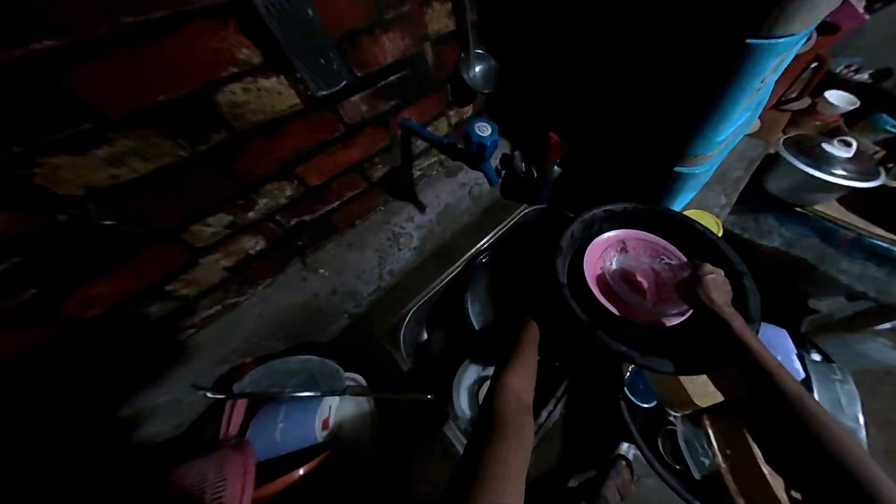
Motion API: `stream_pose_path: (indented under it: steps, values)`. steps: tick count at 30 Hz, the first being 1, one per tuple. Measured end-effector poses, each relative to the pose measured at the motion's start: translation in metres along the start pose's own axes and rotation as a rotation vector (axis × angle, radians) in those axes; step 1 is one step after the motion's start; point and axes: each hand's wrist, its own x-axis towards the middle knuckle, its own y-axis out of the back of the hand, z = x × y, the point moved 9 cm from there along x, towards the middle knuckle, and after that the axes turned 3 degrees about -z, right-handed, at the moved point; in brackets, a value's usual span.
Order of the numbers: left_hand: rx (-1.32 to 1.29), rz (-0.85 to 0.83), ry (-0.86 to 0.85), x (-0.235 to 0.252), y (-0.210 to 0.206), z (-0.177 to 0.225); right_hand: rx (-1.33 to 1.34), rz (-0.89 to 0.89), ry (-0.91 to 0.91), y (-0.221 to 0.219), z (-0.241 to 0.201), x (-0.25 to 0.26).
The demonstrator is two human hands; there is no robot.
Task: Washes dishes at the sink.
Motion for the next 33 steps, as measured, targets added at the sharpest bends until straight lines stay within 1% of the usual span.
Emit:
stream_pose_path:
  steps: [3,5,6,7,9,10,11,12,13,14,15,17,19,21,23,24,25,27,28,29,31,33]
  values:
    - [0.084,-0.046,0.016,0.0,0.004,0.006,-0.007,-0.004,0.018,0.0,-0.001,-0.001]
    - [0.134,-0.052,-0.019,-0.001,0.01,0.011,-0.003,0.002,0.026,0.0,-0.001,-0.003]
    - [0.148,-0.065,-0.062,0.007,0.006,0.008,0.006,0.007,0.035,0.001,-0.002,-0.005]
    - [0.136,-0.046,-0.142,0.023,0.0,-0.001,0.016,0.011,0.046,0.002,-0.003,-0.008]
    - [0.085,0.069,-0.346,0.072,-0.015,-0.025,0.035,0.023,0.07,0.004,-0.002,-0.013]
    - [0.125,0.013,-0.32,0.087,-0.019,-0.032,0.039,0.028,0.084,0.005,-0.001,-0.015]
    - [0.219,-0.074,-0.248,0.096,-0.023,-0.039,0.035,0.032,0.095,0.005,0.001,-0.017]
    - [0.42,-0.142,-0.201,0.096,-0.024,-0.041,0.032,0.038,0.108,0.006,0.002,-0.018]
    - [0.652,-0.203,-0.17,0.093,-0.024,-0.042,0.033,0.045,0.122,0.006,0.002,-0.02]
    - [0.812,-0.241,-0.157,0.093,-0.023,-0.043,0.036,0.057,0.132,0.007,0.003,-0.021]
    - [0.893,-0.259,-0.159,0.094,-0.02,-0.043,0.041,0.076,0.141,0.008,0.004,-0.023]
    - [0.922,-0.249,-0.184,0.095,-0.011,-0.041,0.069,0.152,0.185,0.017,0.001,-0.033]
    - [0.857,-0.242,-0.24,0.098,0.001,-0.033,0.123,0.294,0.273,0.031,-0.005,-0.052]
    - [0.796,-0.267,-0.262,0.097,0.008,-0.027,0.191,0.497,0.423,0.044,-0.015,-0.081]
    - [0.846,-0.299,-0.255,0.089,0.003,-0.031,0.239,0.65,0.566,0.046,-0.024,-0.118]
    - [0.869,-0.296,-0.257,0.081,0.0,-0.034,0.248,0.708,0.639,0.043,-0.03,-0.139]
    - [0.829,-0.27,-0.246,0.072,0.001,-0.037,0.252,0.74,0.707,0.037,-0.035,-0.16]
    - [0.529,-0.173,-0.244,0.064,0.013,-0.038,0.251,0.782,0.885,0.017,-0.047,-0.199]
    - [0.435,-0.14,-0.286,0.068,0.018,-0.033,0.26,0.782,0.988,0.003,-0.053,-0.214]
    - [0.479,-0.14,-0.345,0.074,0.02,-0.022,0.269,0.75,1.071,-0.013,-0.061,-0.226]
    - [0.56,-0.065,-0.413,0.084,0.03,0.004,0.277,0.607,1.2,-0.053,-0.08,-0.239]
    - [0.572,0.021,-0.448,0.093,0.032,0.032,0.197,0.461,1.246,-0.095,-0.105,-0.237]
